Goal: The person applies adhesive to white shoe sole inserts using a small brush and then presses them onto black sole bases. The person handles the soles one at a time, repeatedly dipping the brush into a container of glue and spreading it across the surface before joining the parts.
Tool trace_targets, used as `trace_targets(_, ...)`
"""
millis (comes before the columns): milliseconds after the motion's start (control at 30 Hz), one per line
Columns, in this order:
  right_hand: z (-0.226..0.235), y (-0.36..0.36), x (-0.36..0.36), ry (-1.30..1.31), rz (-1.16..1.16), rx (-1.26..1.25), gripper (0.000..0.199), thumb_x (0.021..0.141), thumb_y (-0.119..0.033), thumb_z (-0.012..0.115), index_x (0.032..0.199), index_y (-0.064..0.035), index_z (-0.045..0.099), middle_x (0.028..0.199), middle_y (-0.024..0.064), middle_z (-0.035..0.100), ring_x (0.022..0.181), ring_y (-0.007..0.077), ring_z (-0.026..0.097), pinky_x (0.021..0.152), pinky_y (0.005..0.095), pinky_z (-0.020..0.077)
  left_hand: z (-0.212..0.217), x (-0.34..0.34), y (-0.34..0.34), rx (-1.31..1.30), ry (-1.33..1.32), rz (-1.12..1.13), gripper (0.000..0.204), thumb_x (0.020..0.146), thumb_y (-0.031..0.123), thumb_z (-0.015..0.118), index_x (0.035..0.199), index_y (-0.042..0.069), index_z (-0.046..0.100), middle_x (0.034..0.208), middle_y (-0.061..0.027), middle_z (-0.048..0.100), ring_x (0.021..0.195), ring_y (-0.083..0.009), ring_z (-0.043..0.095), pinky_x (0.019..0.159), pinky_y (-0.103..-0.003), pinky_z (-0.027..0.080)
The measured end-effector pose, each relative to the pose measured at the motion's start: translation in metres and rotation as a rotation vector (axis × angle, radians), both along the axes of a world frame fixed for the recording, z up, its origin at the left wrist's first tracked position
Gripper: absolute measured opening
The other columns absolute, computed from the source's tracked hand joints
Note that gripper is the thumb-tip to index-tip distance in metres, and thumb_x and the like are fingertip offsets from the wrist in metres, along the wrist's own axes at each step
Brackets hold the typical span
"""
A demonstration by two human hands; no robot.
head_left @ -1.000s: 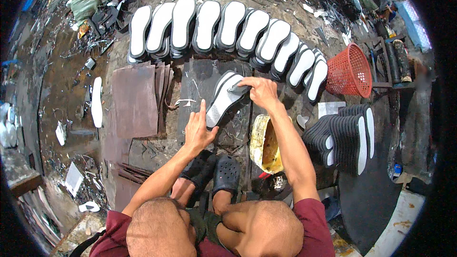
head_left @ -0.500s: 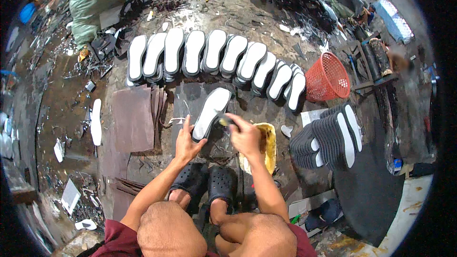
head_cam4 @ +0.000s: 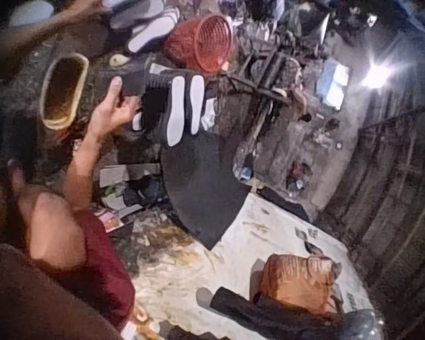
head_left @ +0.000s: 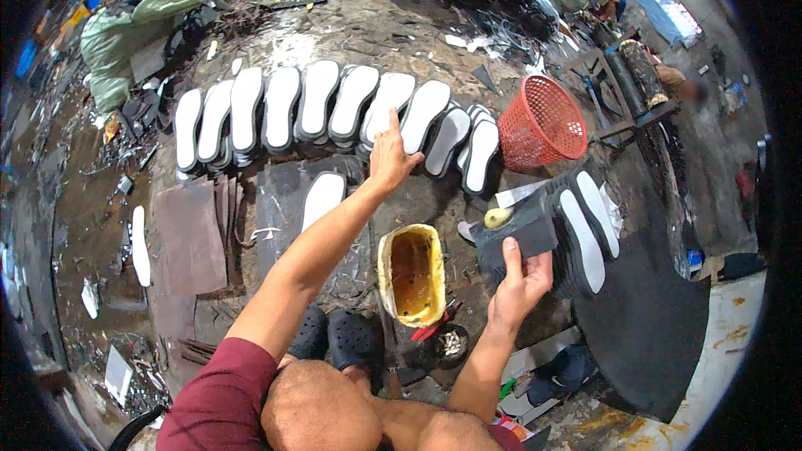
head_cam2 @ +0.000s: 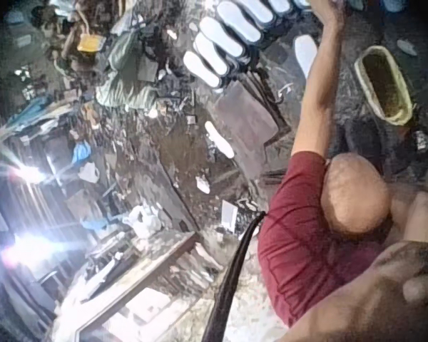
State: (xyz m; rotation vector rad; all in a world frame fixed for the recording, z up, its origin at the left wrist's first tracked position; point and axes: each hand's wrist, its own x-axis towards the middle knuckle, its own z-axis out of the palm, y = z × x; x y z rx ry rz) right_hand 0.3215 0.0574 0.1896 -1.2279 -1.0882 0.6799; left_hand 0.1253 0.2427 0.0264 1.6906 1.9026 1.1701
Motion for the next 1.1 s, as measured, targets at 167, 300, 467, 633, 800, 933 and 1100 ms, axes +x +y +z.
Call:
trace_targets(167,-0.012,-0.002,0.011,0.026,-0.002,-0.050,0.028,0.093,0.002,0.068,0.120,0.0025,0.064,0.112,0.0074,0.070,0.100,0.0154,0.065,0.091,0.0306,0.0511,-0.022,0.029,0.015,0.013,0.340,-0.069,0.111,0.076,0.034,0.085,0.158,-0.002,0.019,0.129,-0.0159,0.061,0.109,-0.0368,0.059,0.087,-0.044,0.058)
trace_targets(300,-0.015,-0.003,0.013,0.018,0.031,-0.050,0.028,0.093,0.003,0.067,0.120,0.0025,0.064,0.111,0.0070,0.069,0.100,0.0149,0.064,0.091,0.0300,0.0513,-0.027,0.019,0.022,0.004,0.404,-0.121,0.105,0.075,0.036,0.086,0.156,0.000,0.028,0.120,-0.0164,0.061,0.109,-0.0353,0.059,0.086,-0.045,0.058)
trace_targets(467,-0.009,-0.005,0.003,0.028,0.022,-0.045,0.026,0.092,0.003,0.067,0.118,0.0031,0.065,0.108,0.0064,0.070,0.097,0.0145,0.065,0.089,0.0295,0.0518,-0.012,0.015,0.021,0.007,0.453,-0.137,0.109,0.069,0.029,0.090,0.158,0.012,0.029,0.121,-0.0204,0.055,0.107,-0.0392,0.061,0.086,-0.047,0.056)
trace_targets(633,-0.016,-0.012,-0.001,0.061,0.037,-0.068,0.024,0.092,0.002,0.068,0.115,0.0024,0.066,0.106,0.0054,0.070,0.094,0.0131,0.064,0.087,0.0289,0.0519,-0.003,0.010,0.026,-0.067,0.464,-0.151,0.108,0.065,0.028,0.093,0.155,0.019,0.033,0.133,-0.0252,0.046,0.113,-0.0406,0.059,0.092,-0.046,0.054)
trace_targets(800,-0.018,-0.012,0.006,0.060,0.017,-0.084,0.024,0.092,0.001,0.069,0.115,0.0020,0.066,0.105,0.0048,0.070,0.092,0.0129,0.064,0.083,0.0281,0.0519,0.002,0.021,0.022,0.237,0.790,-0.385,0.059,0.076,0.028,0.081,0.131,0.021,0.062,0.152,-0.0164,0.042,0.138,-0.0359,0.041,0.113,-0.052,0.036)
trace_targets(933,-0.020,-0.011,-0.003,0.086,0.074,-0.073,0.024,0.092,0.000,0.069,0.116,0.0015,0.065,0.105,0.0049,0.069,0.093,0.0126,0.063,0.084,0.0278,0.0511,-0.013,0.010,0.027,0.322,1.022,-0.522,0.016,0.087,0.026,0.065,0.086,0.019,0.079,0.159,-0.0066,0.042,0.153,-0.0313,0.025,0.122,-0.054,0.022)
trace_targets(1100,-0.020,-0.008,-0.014,0.095,0.103,-0.090,0.027,0.093,0.000,0.068,0.120,0.0023,0.062,0.109,0.0069,0.068,0.097,0.0130,0.063,0.085,0.0283,0.0512,-0.023,0.001,0.011,0.234,0.531,-0.353,0.024,0.090,0.034,0.068,0.087,0.013,0.080,0.153,-0.0133,0.049,0.149,-0.0367,0.029,0.119,-0.056,0.025)
